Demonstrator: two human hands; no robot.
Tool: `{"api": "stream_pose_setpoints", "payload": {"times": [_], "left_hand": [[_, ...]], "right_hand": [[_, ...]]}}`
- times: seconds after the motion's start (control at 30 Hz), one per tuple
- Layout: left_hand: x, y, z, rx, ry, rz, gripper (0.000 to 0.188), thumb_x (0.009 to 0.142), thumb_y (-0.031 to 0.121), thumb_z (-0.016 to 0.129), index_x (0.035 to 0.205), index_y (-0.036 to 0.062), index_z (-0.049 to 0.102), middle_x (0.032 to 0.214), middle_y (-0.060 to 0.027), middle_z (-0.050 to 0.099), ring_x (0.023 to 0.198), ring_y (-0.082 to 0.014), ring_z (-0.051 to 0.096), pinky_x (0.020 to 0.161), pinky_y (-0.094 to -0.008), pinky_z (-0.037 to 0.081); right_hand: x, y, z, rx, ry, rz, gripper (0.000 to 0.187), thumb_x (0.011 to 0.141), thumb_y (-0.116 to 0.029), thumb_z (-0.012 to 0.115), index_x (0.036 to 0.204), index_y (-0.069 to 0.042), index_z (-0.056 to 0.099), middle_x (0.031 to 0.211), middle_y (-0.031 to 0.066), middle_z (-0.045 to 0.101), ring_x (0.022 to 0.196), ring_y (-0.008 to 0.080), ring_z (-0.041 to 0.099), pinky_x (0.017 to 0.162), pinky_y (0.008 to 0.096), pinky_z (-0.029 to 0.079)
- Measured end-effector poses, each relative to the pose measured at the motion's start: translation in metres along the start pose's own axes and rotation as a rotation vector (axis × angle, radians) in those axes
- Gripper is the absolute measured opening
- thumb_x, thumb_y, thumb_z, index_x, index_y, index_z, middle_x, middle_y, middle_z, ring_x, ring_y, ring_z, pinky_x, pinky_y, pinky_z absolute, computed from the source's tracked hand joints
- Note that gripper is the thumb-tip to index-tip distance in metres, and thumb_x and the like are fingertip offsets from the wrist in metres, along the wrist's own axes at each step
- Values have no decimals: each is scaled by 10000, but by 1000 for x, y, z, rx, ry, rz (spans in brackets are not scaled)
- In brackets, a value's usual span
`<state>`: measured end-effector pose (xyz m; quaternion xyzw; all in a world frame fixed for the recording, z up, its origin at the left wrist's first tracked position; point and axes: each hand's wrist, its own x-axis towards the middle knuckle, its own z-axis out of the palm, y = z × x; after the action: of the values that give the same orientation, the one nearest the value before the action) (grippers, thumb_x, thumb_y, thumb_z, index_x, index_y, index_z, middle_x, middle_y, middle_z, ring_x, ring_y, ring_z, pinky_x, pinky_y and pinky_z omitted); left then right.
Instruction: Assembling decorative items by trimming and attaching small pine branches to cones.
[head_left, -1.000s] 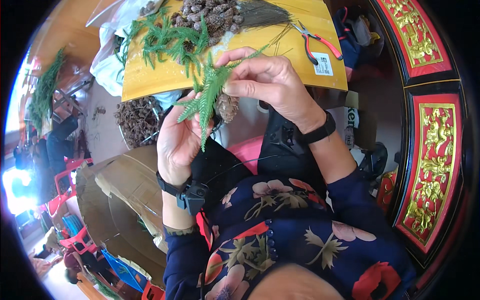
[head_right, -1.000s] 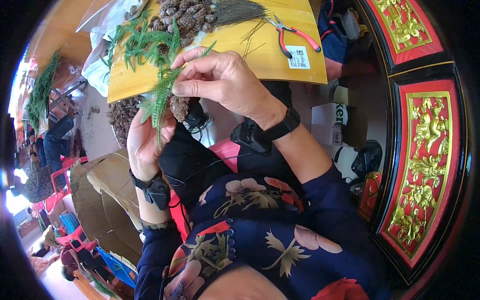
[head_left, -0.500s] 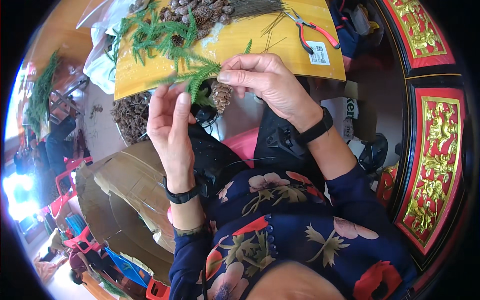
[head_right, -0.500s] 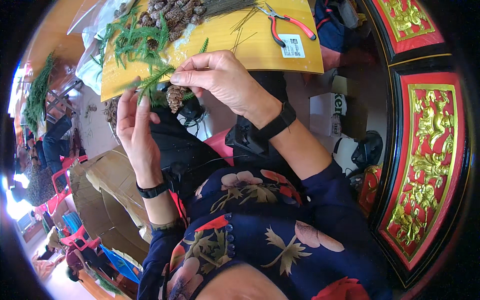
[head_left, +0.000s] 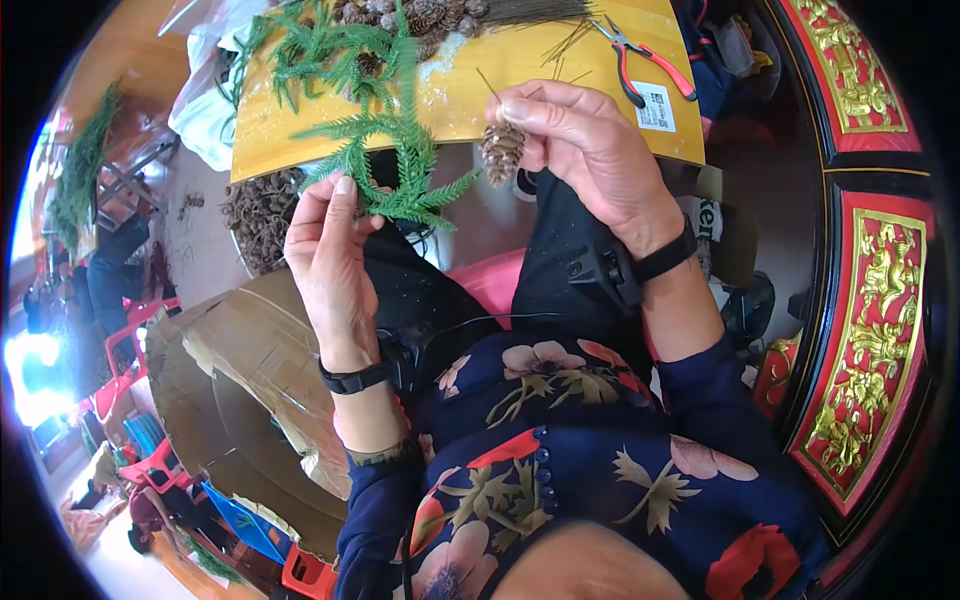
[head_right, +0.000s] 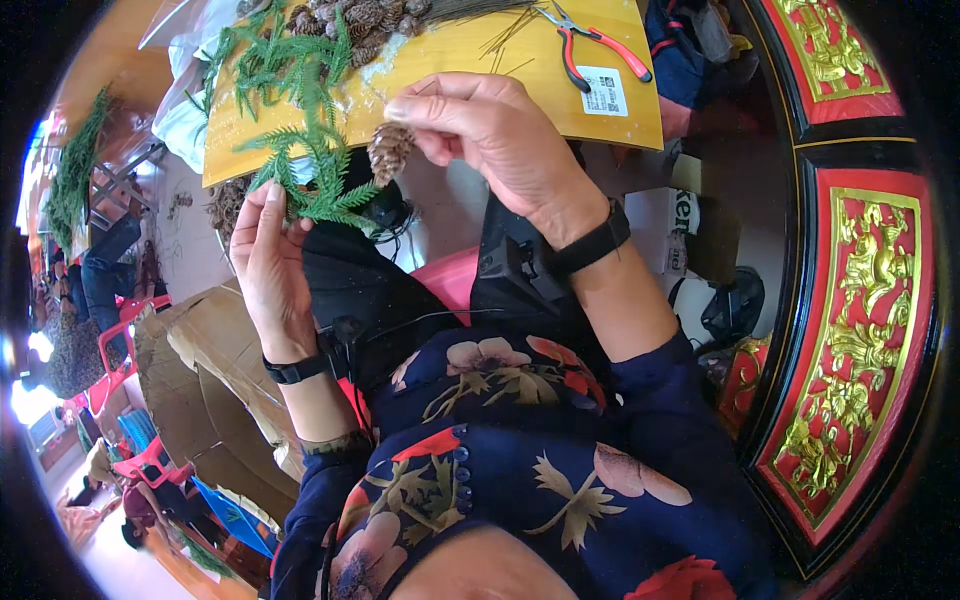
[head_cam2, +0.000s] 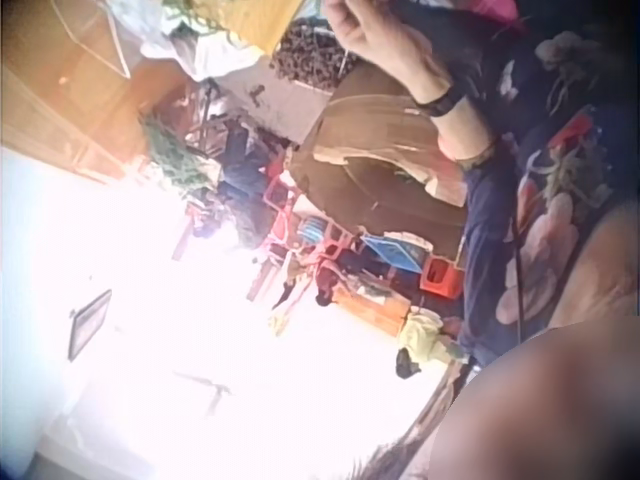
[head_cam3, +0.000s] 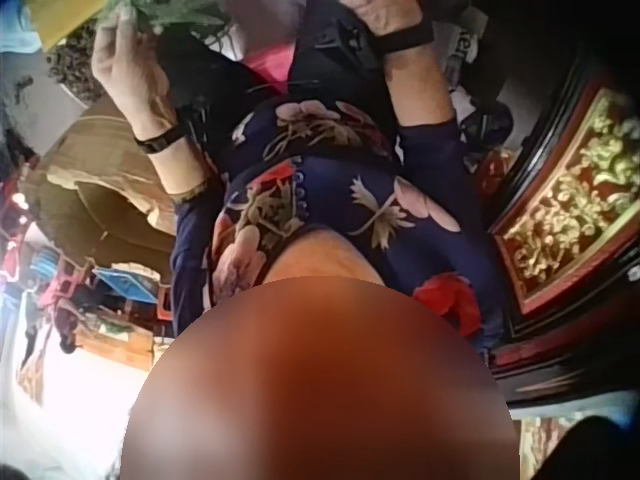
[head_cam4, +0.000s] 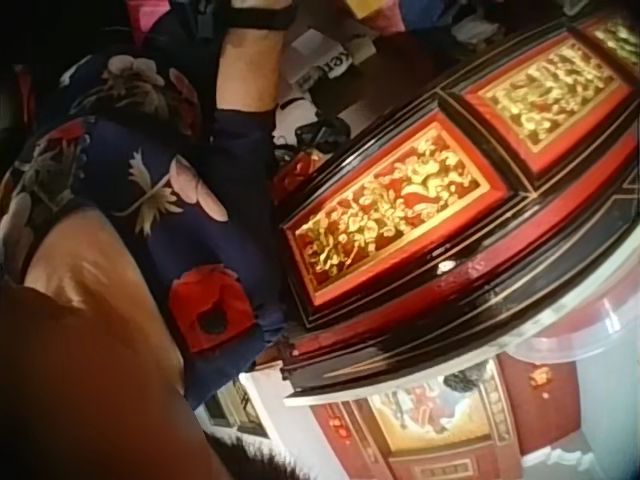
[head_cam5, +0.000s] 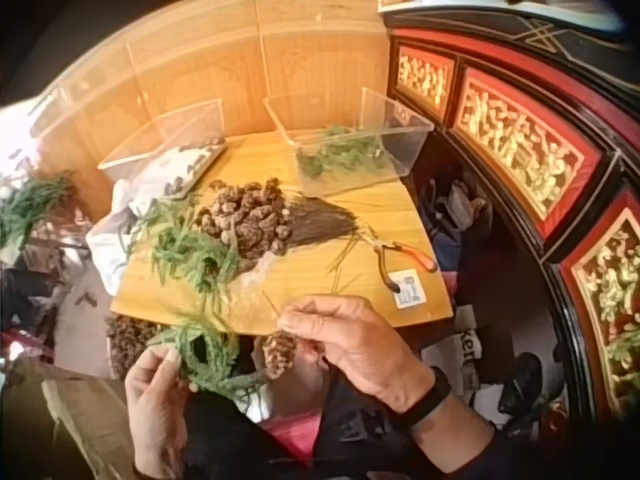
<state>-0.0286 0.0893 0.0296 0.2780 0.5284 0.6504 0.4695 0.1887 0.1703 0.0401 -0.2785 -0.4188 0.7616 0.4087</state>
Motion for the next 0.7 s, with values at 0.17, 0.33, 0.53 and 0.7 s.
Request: {"api": "stream_pose_setpoints", "payload": {"times": [0.17, 0.33, 0.53, 0.7], "left_hand": [[0, -2, -1, 61, -4, 96, 122, 897, 109, 607, 987, 30, 635, 882, -11, 634, 715, -52, 563, 624, -193, 487], [-3, 4, 6, 8, 7, 20, 148, 897, 89, 598, 1027, 23, 627, 919, -21, 639, 754, -61, 578, 647, -208, 502], [-4, 3, 1, -159, -125, -83, 223, 923, 89, 544, 1124, 2, 587, 1035, -54, 635, 869, -98, 606, 719, -243, 524], [-8, 9, 5, -225, -157, -219, 284, 944, 98, 496, 1198, -23, 533, 1127, -88, 610, 961, -140, 604, 787, -278, 524]], "right_hand": [[-8, 2, 22, -128, -77, 23, 171, 891, -124, 582, 970, 0, 668, 945, 53, 667, 637, 48, 462, 613, 171, 389], [-8, 10, 31, -222, -100, -16, 142, 879, -113, 597, 926, -7, 679, 888, 31, 665, 610, 35, 430, 585, 159, 368], [-7, 14, 32, -231, -2, -66, 101, 866, -77, 607, 903, -11, 675, 869, -2, 626, 607, 29, 421, 582, 156, 360], [-4, 19, 27, -273, 4, -70, 81, 863, -57, 613, 885, 0, 665, 887, -2, 602, 654, 29, 462, 605, 161, 378]]}}
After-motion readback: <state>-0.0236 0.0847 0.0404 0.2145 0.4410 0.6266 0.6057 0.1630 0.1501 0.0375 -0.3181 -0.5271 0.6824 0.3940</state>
